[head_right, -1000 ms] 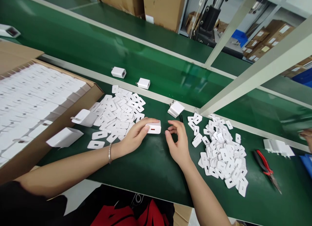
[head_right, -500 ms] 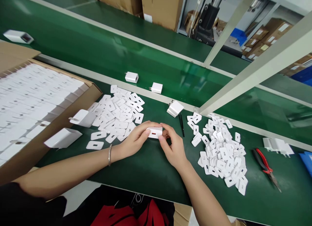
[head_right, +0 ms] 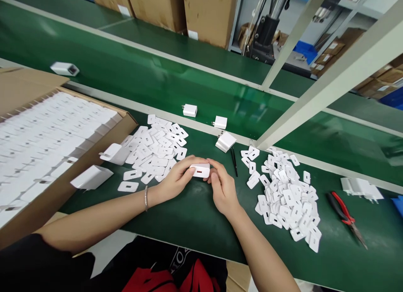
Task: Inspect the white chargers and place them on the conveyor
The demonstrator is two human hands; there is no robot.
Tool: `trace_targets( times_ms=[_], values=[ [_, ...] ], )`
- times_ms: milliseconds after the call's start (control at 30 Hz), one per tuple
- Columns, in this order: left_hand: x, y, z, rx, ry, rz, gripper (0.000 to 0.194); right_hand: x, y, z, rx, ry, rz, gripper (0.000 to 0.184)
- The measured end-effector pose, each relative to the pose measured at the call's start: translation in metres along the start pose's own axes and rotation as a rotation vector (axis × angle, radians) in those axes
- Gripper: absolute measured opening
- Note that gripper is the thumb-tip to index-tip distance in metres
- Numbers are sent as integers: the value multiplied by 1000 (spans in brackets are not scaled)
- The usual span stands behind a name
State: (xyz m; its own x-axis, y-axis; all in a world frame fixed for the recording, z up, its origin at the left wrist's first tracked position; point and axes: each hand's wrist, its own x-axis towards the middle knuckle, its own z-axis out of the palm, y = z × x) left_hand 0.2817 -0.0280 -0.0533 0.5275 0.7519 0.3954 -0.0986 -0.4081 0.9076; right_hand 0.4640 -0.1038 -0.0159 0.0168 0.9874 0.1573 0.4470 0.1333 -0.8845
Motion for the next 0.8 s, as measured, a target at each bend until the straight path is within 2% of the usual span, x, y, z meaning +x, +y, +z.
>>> trace_targets(
  times_ms=[167, 300, 433, 533, 633, 700, 800],
  values=[
    [-1, -3, 0, 11, 28, 54, 45, 1, 1, 2, 59, -68, 36, 53],
    [-1, -6, -1, 68, 30, 131, 48, 4, 3, 3, 145, -61, -27, 47],
    [-2, -4, -2, 61, -1, 149, 53, 5, 1, -2, 78, -45, -103, 44],
    [-2, -1, -2, -99, -18, 61, 58, 5, -2, -6, -17, -15, -175, 44],
    [3, 1, -5, -304, -29, -139, 61, 4, -3, -7, -92, -20, -184, 47],
    [8, 2, -7, -341, -76, -224, 54, 4, -3, -6, -158, -47, -204, 49],
    [18, 6, -14, -321, -146, -239, 45, 6, -1, -5, -261, -82, -275, 55]
  ],
)
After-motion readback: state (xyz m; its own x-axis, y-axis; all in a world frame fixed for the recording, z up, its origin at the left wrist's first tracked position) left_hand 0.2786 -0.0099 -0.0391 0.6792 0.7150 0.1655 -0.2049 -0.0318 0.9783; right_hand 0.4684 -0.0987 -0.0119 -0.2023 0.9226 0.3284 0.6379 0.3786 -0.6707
